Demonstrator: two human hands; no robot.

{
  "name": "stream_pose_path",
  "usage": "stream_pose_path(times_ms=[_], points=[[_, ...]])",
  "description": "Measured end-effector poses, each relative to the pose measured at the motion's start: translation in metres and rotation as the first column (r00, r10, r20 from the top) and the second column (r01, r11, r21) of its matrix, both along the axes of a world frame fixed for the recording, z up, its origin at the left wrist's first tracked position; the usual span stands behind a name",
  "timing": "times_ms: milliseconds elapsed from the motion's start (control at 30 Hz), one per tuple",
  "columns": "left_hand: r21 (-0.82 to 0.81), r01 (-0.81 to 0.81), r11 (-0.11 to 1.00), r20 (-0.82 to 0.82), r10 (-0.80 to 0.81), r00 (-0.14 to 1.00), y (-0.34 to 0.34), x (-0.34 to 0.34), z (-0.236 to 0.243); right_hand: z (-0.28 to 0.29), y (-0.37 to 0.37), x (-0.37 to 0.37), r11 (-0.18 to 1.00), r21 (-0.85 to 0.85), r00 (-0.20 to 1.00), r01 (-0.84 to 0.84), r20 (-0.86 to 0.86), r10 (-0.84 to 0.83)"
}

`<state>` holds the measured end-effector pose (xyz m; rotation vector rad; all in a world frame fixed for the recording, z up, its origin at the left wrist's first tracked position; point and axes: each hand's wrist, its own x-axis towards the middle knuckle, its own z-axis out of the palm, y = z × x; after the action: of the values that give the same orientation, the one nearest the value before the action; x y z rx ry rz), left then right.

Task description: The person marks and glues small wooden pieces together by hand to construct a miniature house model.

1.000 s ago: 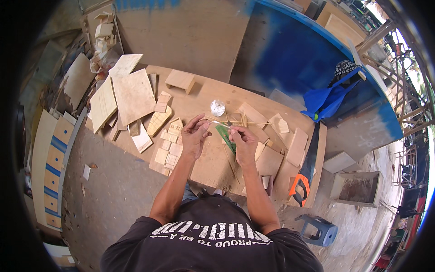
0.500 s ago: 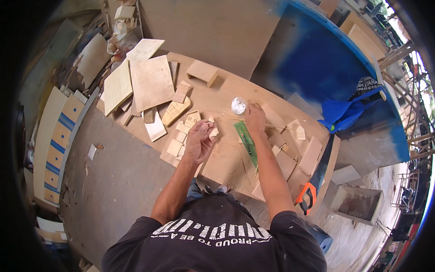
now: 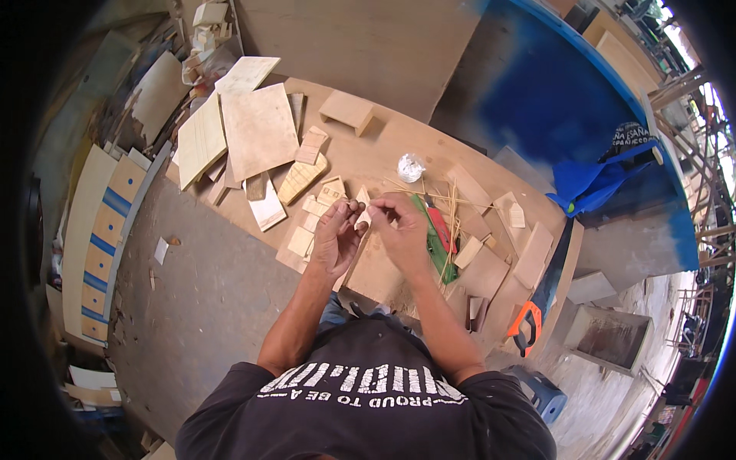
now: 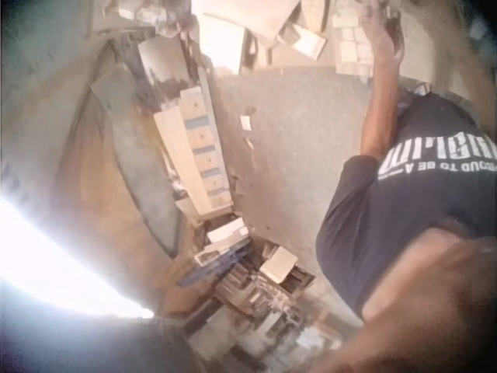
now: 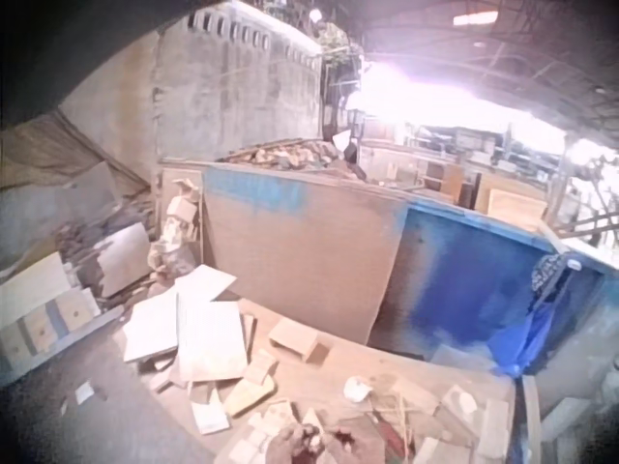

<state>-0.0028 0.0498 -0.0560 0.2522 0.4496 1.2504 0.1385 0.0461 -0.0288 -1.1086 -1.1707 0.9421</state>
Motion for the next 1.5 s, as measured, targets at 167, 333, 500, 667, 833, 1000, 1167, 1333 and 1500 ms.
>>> stream_pose_path(times_ms=[167, 333, 500, 667, 833, 1000, 1167, 1333, 1500], points=[[0.021, -0.008, 1.000, 0.007, 0.008, 1.000, -0.007, 0.020, 0.010, -0.004, -0.013, -0.009, 0.998, -0.038, 0.998, 0.057, -0.036, -0.058], [0.053, 0.042, 0.998, 0.092, -0.047, 0.995, -0.019, 0.035, 0.013, -0.003, -0.022, -0.005, 0.998, -0.008, 0.990, 0.055, -0.130, -0.056], [0.041, 0.060, 0.997, 0.090, -0.064, 0.994, -0.030, 0.042, 0.010, -0.006, -0.032, -0.004, 0.996, -0.005, 0.987, 0.087, -0.135, -0.087], [0.003, 0.071, 0.997, 0.093, -0.071, 0.993, -0.041, 0.045, 0.012, -0.004, -0.042, -0.008, 0.994, -0.017, 0.971, 0.108, -0.211, -0.109], [0.059, 0.097, 0.993, 0.082, -0.102, 0.991, -0.040, 0.035, 0.008, 0.001, -0.052, -0.014, 0.994, -0.086, 0.940, 0.062, -0.330, -0.087], [0.163, 0.153, 0.975, -0.091, -0.139, 0.986, -0.027, 0.004, 0.011, 0.012, -0.056, -0.028, 0.973, -0.231, 0.849, -0.004, -0.515, -0.118], [0.310, 0.322, 0.895, -0.223, -0.261, 0.939, -0.007, -0.043, 0.024, 0.032, -0.065, -0.057, 0.933, -0.338, 0.677, -0.125, -0.717, -0.169], [0.393, 0.469, 0.791, -0.306, -0.368, 0.878, 0.013, -0.089, 0.026, 0.056, -0.074, -0.103, 0.900, -0.383, 0.602, -0.210, -0.776, -0.190], [0.443, 0.611, 0.656, -0.416, -0.454, 0.788, 0.030, -0.129, 0.030, 0.056, -0.079, -0.144, 0.902, -0.387, 0.499, -0.190, -0.830, -0.251]])
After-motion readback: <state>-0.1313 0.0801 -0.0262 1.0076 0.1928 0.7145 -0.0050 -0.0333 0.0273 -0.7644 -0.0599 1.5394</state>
